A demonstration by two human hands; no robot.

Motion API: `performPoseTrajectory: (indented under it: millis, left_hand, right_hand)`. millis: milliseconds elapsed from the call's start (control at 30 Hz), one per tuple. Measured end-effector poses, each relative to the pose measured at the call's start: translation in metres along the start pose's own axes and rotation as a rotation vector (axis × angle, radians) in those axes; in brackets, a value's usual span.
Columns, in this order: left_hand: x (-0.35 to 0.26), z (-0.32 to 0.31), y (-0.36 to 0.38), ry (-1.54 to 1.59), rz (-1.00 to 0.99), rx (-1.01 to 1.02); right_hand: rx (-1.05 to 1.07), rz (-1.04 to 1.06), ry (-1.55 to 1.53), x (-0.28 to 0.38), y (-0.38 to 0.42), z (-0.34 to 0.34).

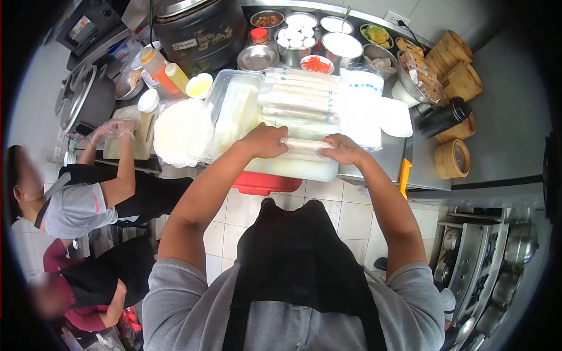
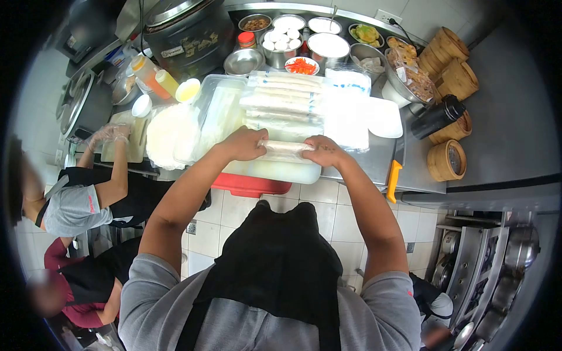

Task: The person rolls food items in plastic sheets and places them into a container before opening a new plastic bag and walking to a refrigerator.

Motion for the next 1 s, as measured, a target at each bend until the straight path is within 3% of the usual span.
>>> performPoseTrajectory:
  millis: [200, 300, 367, 467, 567, 667, 1000]
  left_hand:
    - [0.017, -0.018, -0.015, -0.126, -0.134, -0.079]
    - [0.022, -0.02, -0.021, -0.131, -0.123, -0.082]
    - [0.026, -0.021, -0.026, -0.188, -0.124, -0.055]
    - [0.037, -0.025, -0.037, -0.158, -0.175, -0.089]
    - [0.026, -0.008, -0.046, 0.037, -0.072, -0.021]
    - [0.041, -0.017, -0.068, 0.084, -0.144, -0.027]
    - [0.039, -0.024, -0.077, -0.012, -0.063, 0.02]
  right_hand:
    - [-0.116, -0.042, 0.158, 0.003, 0.0, 0.0]
    - [-0.202, 0.053, 0.314, -0.002, -0.005, -0.008]
    - [-0.457, 0.221, 0.485, 0.016, -0.002, -0.02]
    - [-0.496, 0.397, 0.378, 0.035, -0.016, -0.042]
    - [-0.399, 0.349, 0.336, 0.053, -0.034, -0.053]
    - [-0.404, 0.372, 0.359, 0.053, -0.049, -0.066]
    - [-0.463, 0.398, 0.427, 0.055, -0.038, -0.076]
Point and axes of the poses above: each hand's wrist, its own y-axis away from the middle knuckle, its own z-axis out of the back of the hand, x = y × z, the point moved 1 cm from there along -y, towards the middle knuckle, and after that the axes turned 2 degrees about -x, right-handed, at the moved point
